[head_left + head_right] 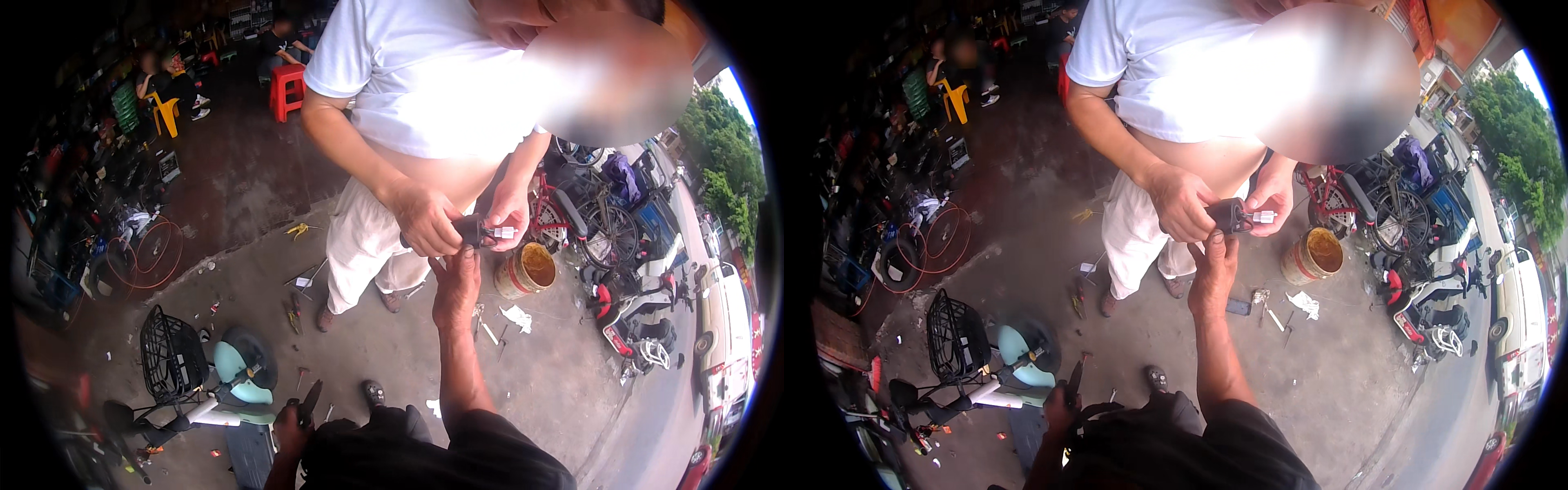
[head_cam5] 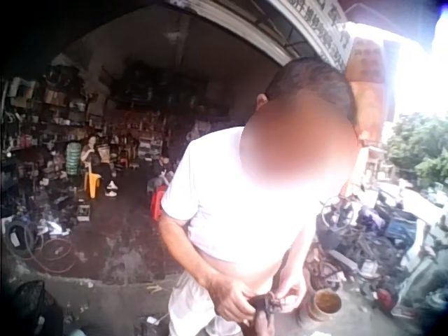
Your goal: The person uses scissors to cut off a rubber handle grip from an electric scooter, manipulates electrical wires, and uses a screwdriver to secure the handlebar components.
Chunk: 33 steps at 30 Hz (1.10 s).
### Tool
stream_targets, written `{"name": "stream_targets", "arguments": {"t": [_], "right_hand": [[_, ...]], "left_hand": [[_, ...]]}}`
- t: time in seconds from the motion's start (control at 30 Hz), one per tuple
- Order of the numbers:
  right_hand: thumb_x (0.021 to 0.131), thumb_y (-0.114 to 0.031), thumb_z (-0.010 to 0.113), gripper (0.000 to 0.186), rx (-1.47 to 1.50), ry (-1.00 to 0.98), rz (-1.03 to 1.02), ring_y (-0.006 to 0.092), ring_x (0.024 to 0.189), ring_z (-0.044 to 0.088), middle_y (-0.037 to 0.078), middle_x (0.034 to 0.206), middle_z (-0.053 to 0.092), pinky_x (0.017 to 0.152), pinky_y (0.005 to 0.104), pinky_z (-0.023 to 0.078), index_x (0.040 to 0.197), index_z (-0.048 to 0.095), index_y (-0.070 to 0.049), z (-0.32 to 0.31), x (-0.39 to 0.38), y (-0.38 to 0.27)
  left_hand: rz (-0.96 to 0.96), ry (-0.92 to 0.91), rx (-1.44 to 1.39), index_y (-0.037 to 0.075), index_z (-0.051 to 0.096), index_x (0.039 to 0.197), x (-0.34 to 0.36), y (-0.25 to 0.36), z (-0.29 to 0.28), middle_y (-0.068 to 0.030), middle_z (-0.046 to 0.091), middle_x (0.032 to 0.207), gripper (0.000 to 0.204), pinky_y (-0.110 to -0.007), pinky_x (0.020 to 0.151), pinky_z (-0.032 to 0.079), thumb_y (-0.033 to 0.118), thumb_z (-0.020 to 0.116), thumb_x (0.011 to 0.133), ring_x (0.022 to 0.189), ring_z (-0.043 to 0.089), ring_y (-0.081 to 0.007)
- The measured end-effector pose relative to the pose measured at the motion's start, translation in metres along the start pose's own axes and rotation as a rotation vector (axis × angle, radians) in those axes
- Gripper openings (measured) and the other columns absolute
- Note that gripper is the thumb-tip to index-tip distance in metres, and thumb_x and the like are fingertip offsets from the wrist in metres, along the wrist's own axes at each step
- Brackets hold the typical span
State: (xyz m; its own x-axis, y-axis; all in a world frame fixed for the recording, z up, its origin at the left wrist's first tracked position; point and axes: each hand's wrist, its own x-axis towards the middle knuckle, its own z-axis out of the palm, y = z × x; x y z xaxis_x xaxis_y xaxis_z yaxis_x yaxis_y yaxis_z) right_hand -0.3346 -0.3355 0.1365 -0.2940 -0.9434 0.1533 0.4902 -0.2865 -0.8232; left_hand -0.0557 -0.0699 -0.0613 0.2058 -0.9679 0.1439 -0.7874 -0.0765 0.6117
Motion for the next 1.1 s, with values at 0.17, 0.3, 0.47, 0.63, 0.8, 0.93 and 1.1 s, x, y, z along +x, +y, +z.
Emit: {"name": "stream_targets", "arguments": {"t": [0.17,0.3,0.47,0.63,0.8,0.93,1.1], "right_hand": [[0.089,-0.044,0.058,0.064,0.028,-0.004,-0.012,0.0215,0.119,0.045,0.010,0.128,0.046,0.099,0.0416,0.037,0.134,0.038,-0.003,0.004,0.024,-0.012],[0.091,-0.038,0.051,0.058,0.026,0.014,-0.033,0.0202,0.117,0.047,0.010,0.127,0.048,0.097,0.0387,0.037,0.135,0.038,-0.003,0.005,0.025,-0.005],[0.088,-0.028,0.051,0.053,0.050,0.025,-0.172,0.0181,0.109,0.049,0.008,0.118,0.051,0.095,0.0346,0.036,0.132,0.040,-0.002,0.022,0.010,-0.001],[0.083,-0.032,0.055,0.055,-0.233,0.031,-0.328,0.0178,0.108,0.048,0.010,0.115,0.051,0.095,0.0318,0.035,0.126,0.043,0.001,0.026,-0.027,-0.003],[0.073,-0.055,0.066,0.080,-0.440,-0.117,-0.390,0.0216,0.108,0.049,0.013,0.115,0.052,0.094,0.0368,0.039,0.122,0.045,0.005,0.040,-0.084,-0.022],[0.075,-0.056,0.061,0.077,-0.563,-0.441,-0.423,0.0282,0.103,0.052,0.018,0.110,0.055,0.089,0.0414,0.041,0.118,0.046,0.005,0.039,-0.127,-0.047],[0.075,-0.043,0.062,0.064,-0.201,-0.835,-0.049,0.0278,0.097,0.053,0.017,0.105,0.057,0.084,0.0399,0.042,0.118,0.045,0.002,0.050,-0.185,-0.036]], "left_hand": [[0.149,-0.064,-0.009,0.007,0.054,0.093,0.017,0.016,0.003,-0.0152,0.058,0.084,0.043,-0.046,0.069,0.045,0.008,0.074,0.055,0.079,0.058,-0.0369],[0.210,-0.020,-0.028,0.005,0.054,0.095,0.017,0.025,-0.004,-0.0137,0.059,0.079,0.039,-0.044,0.063,0.047,0.006,0.068,0.059,0.072,0.059,-0.0355],[0.197,0.081,0.051,0.003,0.054,0.097,-0.011,-0.011,-0.003,-0.0130,0.059,0.076,0.039,-0.043,0.060,0.048,0.006,0.068,0.061,0.067,0.059,-0.0336],[-0.004,-0.001,-0.029,0.002,0.053,0.099,-0.010,0.003,-0.025,-0.0163,0.058,0.080,0.037,-0.046,0.065,0.046,0.005,0.065,0.064,0.075,0.058,-0.0374],[0.075,0.139,-0.325,-0.002,0.050,0.104,0.010,0.033,-0.061,-0.0178,0.060,0.090,0.032,-0.038,0.071,0.049,0.004,0.065,0.076,0.083,0.061,-0.0317],[0.063,0.085,-0.797,-0.004,0.042,0.115,0.041,0.085,-0.082,-0.0201,0.053,0.115,0.041,-0.037,0.091,0.044,-0.002,0.062,0.080,0.107,0.054,-0.0274],[0.198,0.013,-0.933,-0.002,0.039,0.123,0.041,0.113,-0.121,-0.0221,0.044,0.131,0.049,-0.040,0.100,0.038,0.003,0.064,0.081,0.121,0.046,-0.0302]]}}
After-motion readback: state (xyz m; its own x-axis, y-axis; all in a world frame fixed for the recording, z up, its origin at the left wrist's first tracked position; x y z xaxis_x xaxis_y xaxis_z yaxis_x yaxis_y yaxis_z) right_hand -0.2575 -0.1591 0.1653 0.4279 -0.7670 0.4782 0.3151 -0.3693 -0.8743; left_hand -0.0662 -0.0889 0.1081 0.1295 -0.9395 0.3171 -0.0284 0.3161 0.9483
